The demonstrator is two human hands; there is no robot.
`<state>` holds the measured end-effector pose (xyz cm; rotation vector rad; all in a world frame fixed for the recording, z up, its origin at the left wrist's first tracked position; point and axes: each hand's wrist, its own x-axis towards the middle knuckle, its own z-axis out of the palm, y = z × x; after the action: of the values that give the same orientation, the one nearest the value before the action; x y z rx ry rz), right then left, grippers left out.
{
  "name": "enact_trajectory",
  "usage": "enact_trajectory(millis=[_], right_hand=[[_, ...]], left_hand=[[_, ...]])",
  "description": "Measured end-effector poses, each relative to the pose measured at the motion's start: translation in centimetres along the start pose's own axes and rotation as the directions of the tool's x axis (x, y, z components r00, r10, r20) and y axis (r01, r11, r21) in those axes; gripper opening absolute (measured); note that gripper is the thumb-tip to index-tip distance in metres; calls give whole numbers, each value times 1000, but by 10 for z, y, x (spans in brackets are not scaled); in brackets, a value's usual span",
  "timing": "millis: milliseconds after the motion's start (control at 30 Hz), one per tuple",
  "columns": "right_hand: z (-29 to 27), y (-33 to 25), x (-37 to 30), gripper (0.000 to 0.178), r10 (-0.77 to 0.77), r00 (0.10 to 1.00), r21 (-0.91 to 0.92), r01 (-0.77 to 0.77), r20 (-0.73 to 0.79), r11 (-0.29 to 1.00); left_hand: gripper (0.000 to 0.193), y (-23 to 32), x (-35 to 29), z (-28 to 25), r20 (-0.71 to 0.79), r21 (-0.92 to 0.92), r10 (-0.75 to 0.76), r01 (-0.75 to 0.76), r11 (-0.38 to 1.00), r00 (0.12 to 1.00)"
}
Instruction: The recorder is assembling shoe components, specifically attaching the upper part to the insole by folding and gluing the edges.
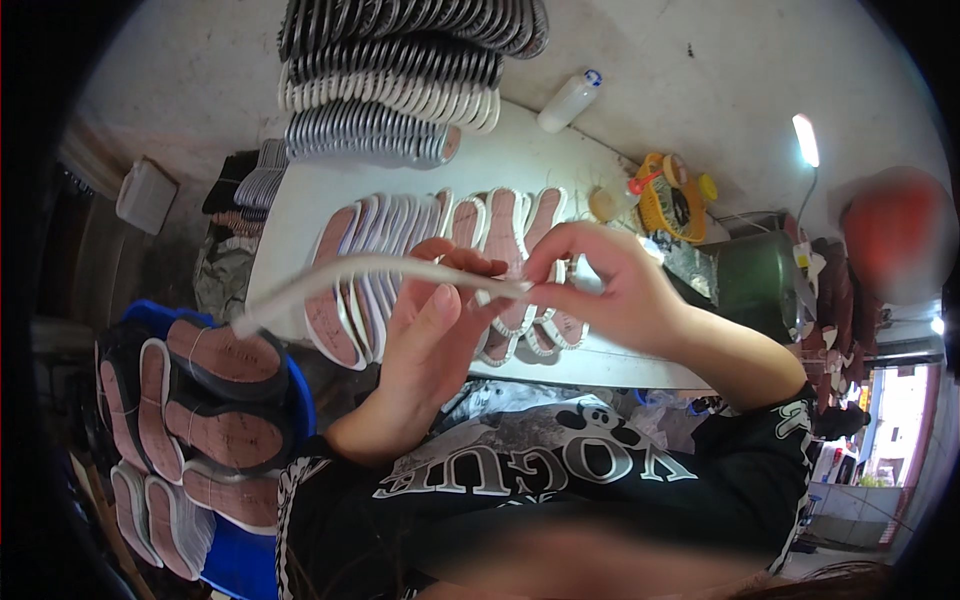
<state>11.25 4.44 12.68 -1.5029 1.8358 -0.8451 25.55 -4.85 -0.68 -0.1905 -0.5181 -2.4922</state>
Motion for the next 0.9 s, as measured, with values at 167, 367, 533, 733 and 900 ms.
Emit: enact_trajectory(millis=[167,367,533,733,900], right_hand=[[2,19,16,20,-354,913,-445,408,204,797],[-77,90,87,49,401,916,-416,-364,2,833],[-167,217,122,71,641,752,-434,-635,-155,640],[-174,305,157,78,440,702,-365,-686,-561,630],[-165,305,167,78,338,729,-165,-523,-595,836]], left_hand=[[37,11,11,-2,-162,77,-55,68,995,985],[56,31,1,-28,-290,110,134,-106,988,948],[59,38,15,-37,-231,199,242,-197,960,943],[56,47,16,-38,-105,314,248,-205,927,963],[53,41,19,-36,-95,311,247,-206,928,964]])
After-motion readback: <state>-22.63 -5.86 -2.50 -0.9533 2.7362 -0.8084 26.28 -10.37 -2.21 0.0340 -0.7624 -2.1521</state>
